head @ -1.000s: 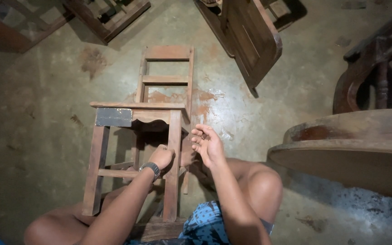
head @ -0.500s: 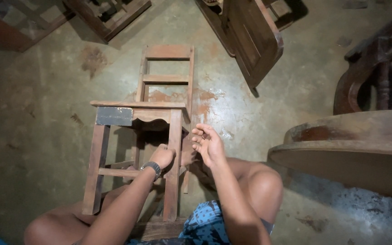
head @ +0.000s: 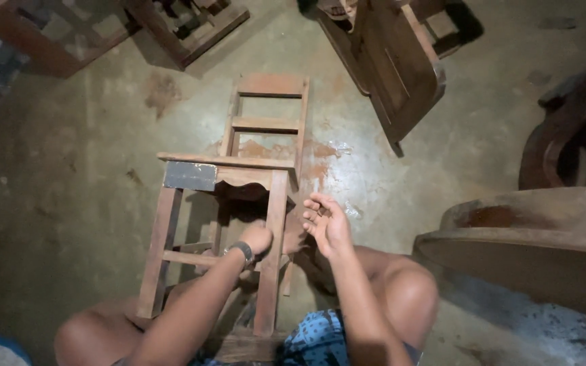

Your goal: The person sands a wooden stool by hand using a piece of sandpaper.

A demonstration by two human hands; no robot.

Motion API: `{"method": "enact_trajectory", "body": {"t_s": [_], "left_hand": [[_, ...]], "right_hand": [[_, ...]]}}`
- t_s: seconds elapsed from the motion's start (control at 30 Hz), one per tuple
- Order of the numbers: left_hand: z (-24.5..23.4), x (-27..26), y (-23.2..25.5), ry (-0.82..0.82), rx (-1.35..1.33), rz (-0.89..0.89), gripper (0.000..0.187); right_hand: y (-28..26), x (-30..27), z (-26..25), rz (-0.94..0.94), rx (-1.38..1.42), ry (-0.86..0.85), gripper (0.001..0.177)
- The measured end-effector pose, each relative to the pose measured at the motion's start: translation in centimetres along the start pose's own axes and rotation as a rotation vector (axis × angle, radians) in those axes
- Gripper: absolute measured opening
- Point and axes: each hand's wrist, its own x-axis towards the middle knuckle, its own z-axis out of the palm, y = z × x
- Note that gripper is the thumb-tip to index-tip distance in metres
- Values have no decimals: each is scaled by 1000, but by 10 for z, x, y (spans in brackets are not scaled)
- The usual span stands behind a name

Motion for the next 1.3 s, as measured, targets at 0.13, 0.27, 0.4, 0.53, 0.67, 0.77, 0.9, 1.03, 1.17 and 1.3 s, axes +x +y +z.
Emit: {"method": "enact_trajectory", "body": {"t_s": [0.13,0.27,0.4,0.53,0.67,0.77,0.9,1.03,1.17,1.3], "left_hand": [[13,68,-42,114,680,459,38],[-9,29,2,65,-151,-56,59],[19,30,-20,1,16,-32,49],[-23,28,4,28,116,-96,52],[6,29,-12,20,-17,-97,54],[22,108,-62,-41,158,-50,55],[-22,37,-6,53,-18,-61,53],[5,41,-23,-5,138,-13,51],[-16,48,-14,-25,410,40,55],[-3,25,-12,-46,184,43,52]], "right_hand": [[-3,1,12,-21,58,-3,23],[0,2,4,-20,38,8,29],[2,-1,5,-12,24,-4,29],[-1,-6,7,-9,35,3,29],[1,-5,4,-23,26,1,31],[0,-5,10,-20,22,-12,31],[-6,-14,13,-31,33,13,29],[-1,-7,11,-32,30,1,30],[-4,-10,15,-23,35,1,30],[-5,-11,15,-33,45,10,30]]}}
